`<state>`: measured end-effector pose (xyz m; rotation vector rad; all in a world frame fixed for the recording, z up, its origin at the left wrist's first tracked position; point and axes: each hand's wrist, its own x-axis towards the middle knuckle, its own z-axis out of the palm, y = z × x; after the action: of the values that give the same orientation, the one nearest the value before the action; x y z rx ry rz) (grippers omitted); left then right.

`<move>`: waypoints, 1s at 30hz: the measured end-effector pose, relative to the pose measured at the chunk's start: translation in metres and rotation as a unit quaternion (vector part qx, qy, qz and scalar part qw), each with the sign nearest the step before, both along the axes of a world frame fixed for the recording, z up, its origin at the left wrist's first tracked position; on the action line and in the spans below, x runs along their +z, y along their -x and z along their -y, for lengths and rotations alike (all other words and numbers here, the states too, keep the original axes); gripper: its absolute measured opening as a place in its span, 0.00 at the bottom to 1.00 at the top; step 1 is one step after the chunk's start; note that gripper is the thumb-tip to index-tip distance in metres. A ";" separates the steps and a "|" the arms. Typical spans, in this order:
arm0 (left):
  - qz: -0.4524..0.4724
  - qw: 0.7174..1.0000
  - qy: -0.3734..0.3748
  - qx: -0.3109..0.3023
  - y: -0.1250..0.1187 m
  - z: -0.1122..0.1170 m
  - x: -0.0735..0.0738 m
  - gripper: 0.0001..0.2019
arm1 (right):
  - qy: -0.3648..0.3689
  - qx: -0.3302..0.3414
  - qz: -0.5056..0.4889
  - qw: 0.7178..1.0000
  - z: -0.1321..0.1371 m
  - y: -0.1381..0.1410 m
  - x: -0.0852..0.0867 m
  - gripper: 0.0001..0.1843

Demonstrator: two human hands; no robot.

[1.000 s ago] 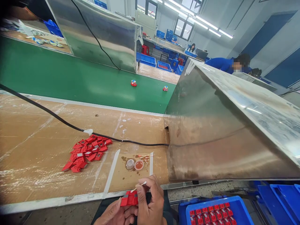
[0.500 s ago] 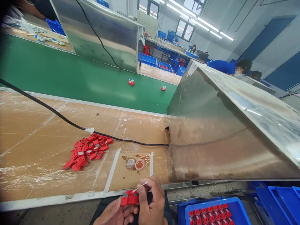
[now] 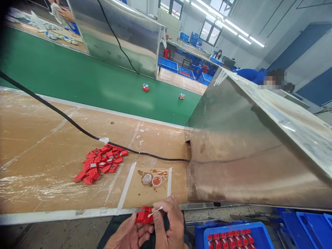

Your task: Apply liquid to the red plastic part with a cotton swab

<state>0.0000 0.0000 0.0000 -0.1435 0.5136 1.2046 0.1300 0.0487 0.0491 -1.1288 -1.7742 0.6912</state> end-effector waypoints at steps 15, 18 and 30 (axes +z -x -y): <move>-0.051 0.999 0.005 0.006 -0.001 -0.002 0.016 0.22 | -0.008 0.048 0.077 0.996 0.002 -0.008 -0.007 0.08; -0.060 0.998 0.011 0.007 -0.002 -0.002 0.017 0.24 | -0.006 0.062 0.101 0.993 0.002 -0.008 -0.002 0.08; -0.074 0.997 0.019 0.004 -0.004 0.000 0.017 0.24 | -0.084 0.055 0.113 0.988 -0.009 -0.002 0.004 0.10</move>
<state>0.0037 -0.0003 0.0173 -0.0880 0.6660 1.2189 0.1318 0.0582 0.0527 -1.0332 -2.0582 0.4801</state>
